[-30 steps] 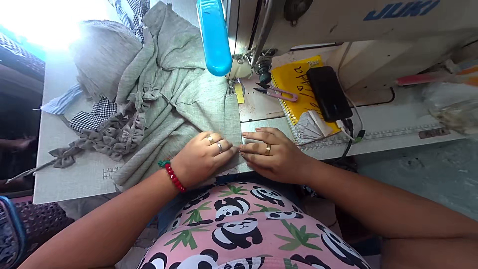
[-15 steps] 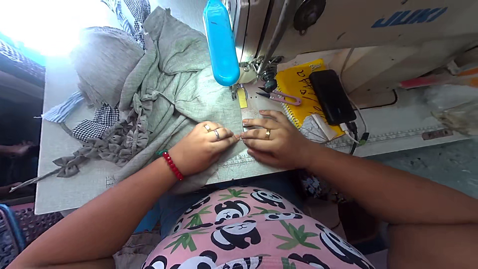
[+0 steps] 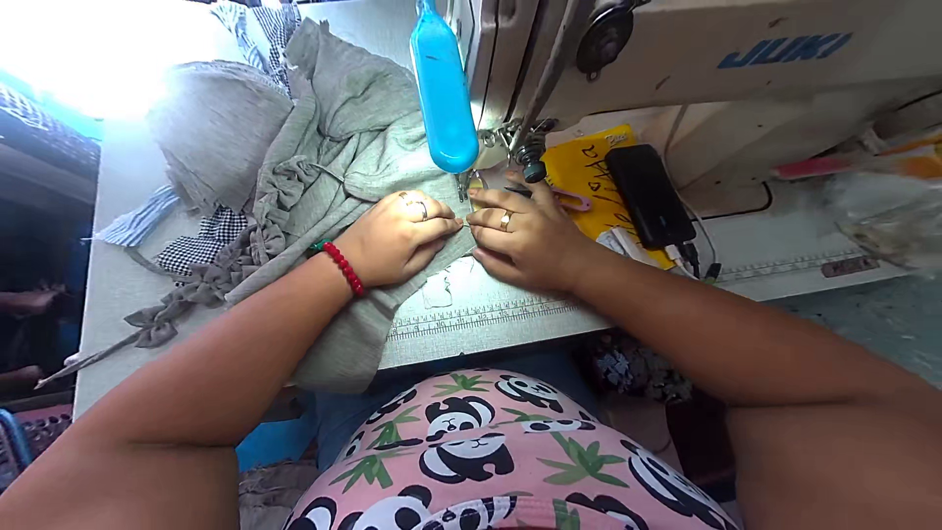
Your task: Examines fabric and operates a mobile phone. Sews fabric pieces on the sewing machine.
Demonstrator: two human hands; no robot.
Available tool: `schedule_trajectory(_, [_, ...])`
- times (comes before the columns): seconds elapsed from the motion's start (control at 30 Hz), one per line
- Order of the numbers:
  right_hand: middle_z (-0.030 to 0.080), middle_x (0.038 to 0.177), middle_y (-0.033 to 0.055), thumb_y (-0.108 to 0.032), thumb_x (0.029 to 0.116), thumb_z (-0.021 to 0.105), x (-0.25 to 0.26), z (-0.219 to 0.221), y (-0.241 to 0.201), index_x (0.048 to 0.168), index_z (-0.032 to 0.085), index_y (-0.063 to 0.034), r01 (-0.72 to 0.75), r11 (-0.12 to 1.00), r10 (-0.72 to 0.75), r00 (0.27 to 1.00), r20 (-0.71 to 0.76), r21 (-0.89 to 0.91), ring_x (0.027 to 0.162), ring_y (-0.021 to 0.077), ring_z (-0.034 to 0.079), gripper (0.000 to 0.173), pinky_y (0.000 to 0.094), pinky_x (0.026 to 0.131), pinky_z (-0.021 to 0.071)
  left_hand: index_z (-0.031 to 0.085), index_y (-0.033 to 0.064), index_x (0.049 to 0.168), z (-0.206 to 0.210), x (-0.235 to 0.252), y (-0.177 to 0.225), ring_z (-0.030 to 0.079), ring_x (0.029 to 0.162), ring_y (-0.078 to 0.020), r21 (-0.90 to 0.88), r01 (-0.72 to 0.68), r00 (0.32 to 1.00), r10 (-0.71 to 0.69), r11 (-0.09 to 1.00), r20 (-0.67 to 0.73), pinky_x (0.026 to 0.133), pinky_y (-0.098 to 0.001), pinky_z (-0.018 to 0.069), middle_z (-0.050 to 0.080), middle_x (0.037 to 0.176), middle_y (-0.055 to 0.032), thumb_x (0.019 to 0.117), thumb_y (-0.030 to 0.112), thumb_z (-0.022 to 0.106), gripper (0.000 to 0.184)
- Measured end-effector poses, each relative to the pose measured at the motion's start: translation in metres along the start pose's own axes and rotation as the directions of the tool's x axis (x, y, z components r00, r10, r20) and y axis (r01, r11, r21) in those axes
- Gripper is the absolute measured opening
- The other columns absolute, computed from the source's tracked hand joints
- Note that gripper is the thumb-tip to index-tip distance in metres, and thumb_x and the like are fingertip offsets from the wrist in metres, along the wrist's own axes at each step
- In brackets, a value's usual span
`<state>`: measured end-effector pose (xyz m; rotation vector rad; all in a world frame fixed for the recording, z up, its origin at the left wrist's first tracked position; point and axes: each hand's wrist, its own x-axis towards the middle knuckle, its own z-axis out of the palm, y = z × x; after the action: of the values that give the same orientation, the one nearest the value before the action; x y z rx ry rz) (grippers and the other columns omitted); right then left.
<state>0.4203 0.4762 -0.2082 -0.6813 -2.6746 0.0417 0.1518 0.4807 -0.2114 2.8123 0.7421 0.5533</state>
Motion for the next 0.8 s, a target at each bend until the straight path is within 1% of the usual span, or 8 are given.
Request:
schedule_trajectory(0.2, [0.068,0.131,0.0093,-0.039,0.1005,0.049,0.005,0.002,-0.011,0.108,0.076,-0.0108,-0.135,0.987,0.140,0.989,0.051,-0.081,0.141,0.0359,0.046,0.040,0.0660,0.116,0.0271,0.070,0.0102,0.129,-0.003,0.004,-0.013,0.060,0.126,-0.0302,0.013,0.046,0.998,-0.046,0.999,0.031,0.110,-0.0496,0.0435,0.068,0.130,-0.0108,0.1045,0.027,0.039,0.043])
schedule_trajectory(0.27, [0.067,0.133,0.0078,-0.041,0.1002,0.050,0.003,0.001,-0.015,0.117,0.074,-0.0135,-0.202,0.966,0.213,0.976,0.053,-0.160,0.136,0.0322,0.052,0.040,0.0602,0.113,0.0360,0.071,0.0118,0.128,-0.002,0.007,-0.014,0.061,0.125,-0.0273,0.042,0.068,0.998,-0.069,0.997,0.002,0.109,-0.0493,0.0450,0.069,0.129,-0.0073,0.1035,0.029,0.039,0.044])
schedule_trajectory(0.33, [0.070,0.119,0.0093,-0.030,0.1002,0.054,-0.001,0.001,-0.024,0.115,0.075,-0.0121,-0.209,0.946,0.205,0.978,-0.041,-0.247,0.114,0.0301,0.064,0.031,0.0502,0.095,0.0508,0.071,0.0138,0.129,0.000,0.007,-0.018,0.060,0.128,-0.0256,0.069,0.096,0.995,-0.096,0.993,-0.009,0.109,-0.0496,0.0450,0.068,0.132,-0.0051,0.1027,0.031,0.038,0.045])
schedule_trajectory(0.4, [0.071,0.100,0.0099,-0.015,0.0981,0.057,-0.011,0.000,-0.037,0.104,0.074,-0.0084,-0.151,0.945,0.123,0.986,-0.114,-0.290,0.092,0.0285,0.068,0.019,0.0428,0.075,0.0547,0.071,0.0147,0.130,0.001,0.007,-0.021,0.059,0.130,-0.0257,0.089,0.112,0.994,-0.112,0.990,0.000,0.109,-0.0506,0.0447,0.067,0.135,-0.0047,0.1040,0.032,0.036,0.047])
schedule_trajectory(0.5, [0.070,0.092,0.0079,-0.016,0.0980,0.056,-0.030,-0.008,-0.047,0.100,0.074,-0.0091,-0.139,0.967,0.109,0.983,-0.150,-0.212,0.087,0.0272,0.066,0.020,0.0410,0.073,0.0530,0.070,0.0140,0.131,0.001,0.009,-0.023,0.060,0.129,-0.0281,0.081,0.129,0.991,-0.131,0.988,0.017,0.107,-0.0536,0.0463,0.068,0.135,-0.0063,0.1051,0.033,0.034,0.048])
schedule_trajectory(0.63, [0.068,0.086,0.0071,-0.018,0.0968,0.057,-0.060,-0.017,-0.049,0.103,0.075,-0.0099,-0.140,0.986,0.112,0.955,-0.273,-0.086,0.085,0.0256,0.066,0.021,0.0398,0.076,0.0538,0.069,0.0110,0.130,0.001,0.009,-0.021,0.063,0.125,-0.0304,0.066,0.127,0.992,-0.128,0.990,0.017,0.104,-0.0543,0.0477,0.069,0.132,-0.0090,0.1048,0.032,0.034,0.048])
schedule_trajectory(0.73, [0.072,0.086,0.0087,-0.021,0.0972,0.055,-0.086,-0.038,-0.034,0.096,0.076,-0.0102,-0.342,0.928,0.240,0.851,-0.468,-0.146,0.086,0.0255,0.069,0.023,0.0425,0.079,0.0543,0.070,0.0107,0.129,0.001,0.010,-0.021,0.064,0.123,-0.0310,0.085,0.104,0.995,-0.104,0.991,-0.012,0.104,-0.0535,0.0476,0.070,0.130,-0.0101,0.1041,0.031,0.034,0.048])
schedule_trajectory(0.8, [0.074,0.090,0.0138,-0.020,0.0965,0.057,-0.110,-0.055,-0.007,0.094,0.077,-0.0048,-0.591,0.787,0.392,0.702,-0.595,-0.179,0.088,0.0298,0.071,0.025,0.0466,0.080,0.0575,0.070,0.0112,0.129,0.002,0.009,-0.022,0.064,0.123,-0.0304,0.091,0.102,0.995,-0.101,0.991,-0.012,0.105,-0.0521,0.0470,0.070,0.130,-0.0095,0.1039,0.031,0.034,0.048])
